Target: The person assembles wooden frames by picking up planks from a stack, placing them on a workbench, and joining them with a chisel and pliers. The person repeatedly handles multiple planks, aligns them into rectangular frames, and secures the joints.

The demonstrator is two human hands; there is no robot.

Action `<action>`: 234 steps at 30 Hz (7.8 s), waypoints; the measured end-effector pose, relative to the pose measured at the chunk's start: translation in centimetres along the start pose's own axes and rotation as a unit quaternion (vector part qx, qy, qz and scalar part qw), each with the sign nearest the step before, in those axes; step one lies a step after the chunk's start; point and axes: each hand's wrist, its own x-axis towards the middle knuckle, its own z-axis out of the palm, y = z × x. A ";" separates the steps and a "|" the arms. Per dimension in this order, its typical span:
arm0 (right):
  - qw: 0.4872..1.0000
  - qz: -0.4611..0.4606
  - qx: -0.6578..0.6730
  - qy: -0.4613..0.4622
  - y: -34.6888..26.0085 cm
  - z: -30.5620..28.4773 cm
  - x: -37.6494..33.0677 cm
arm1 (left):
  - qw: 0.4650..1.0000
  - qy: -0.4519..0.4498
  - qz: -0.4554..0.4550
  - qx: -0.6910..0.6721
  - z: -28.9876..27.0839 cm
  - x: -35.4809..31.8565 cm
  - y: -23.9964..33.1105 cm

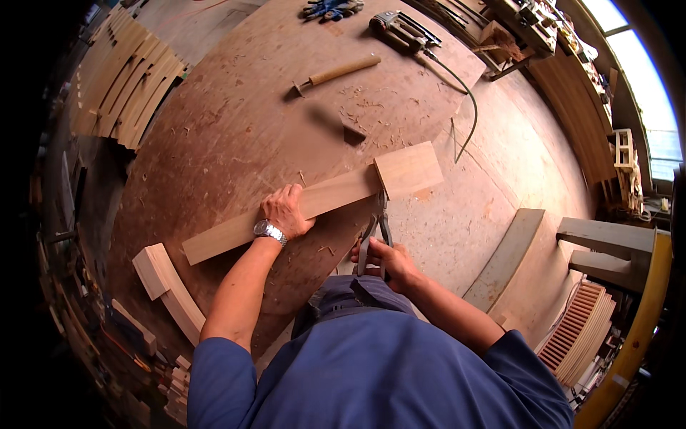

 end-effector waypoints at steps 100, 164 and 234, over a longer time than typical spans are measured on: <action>0.975 0.063 0.172 -0.129 -5.4 0.8 2.7 | 1.000 0.000 -0.014 -0.024 0.3 -0.1 -0.3; 0.727 -0.018 -0.682 0.080 9.6 -20.6 13.0 | 0.899 0.184 -0.383 -0.104 -1.0 -19.9 -0.1; 0.956 -0.005 -0.224 0.191 22.0 -28.8 -3.6 | 0.982 -0.082 0.156 0.074 -9.9 -13.2 8.1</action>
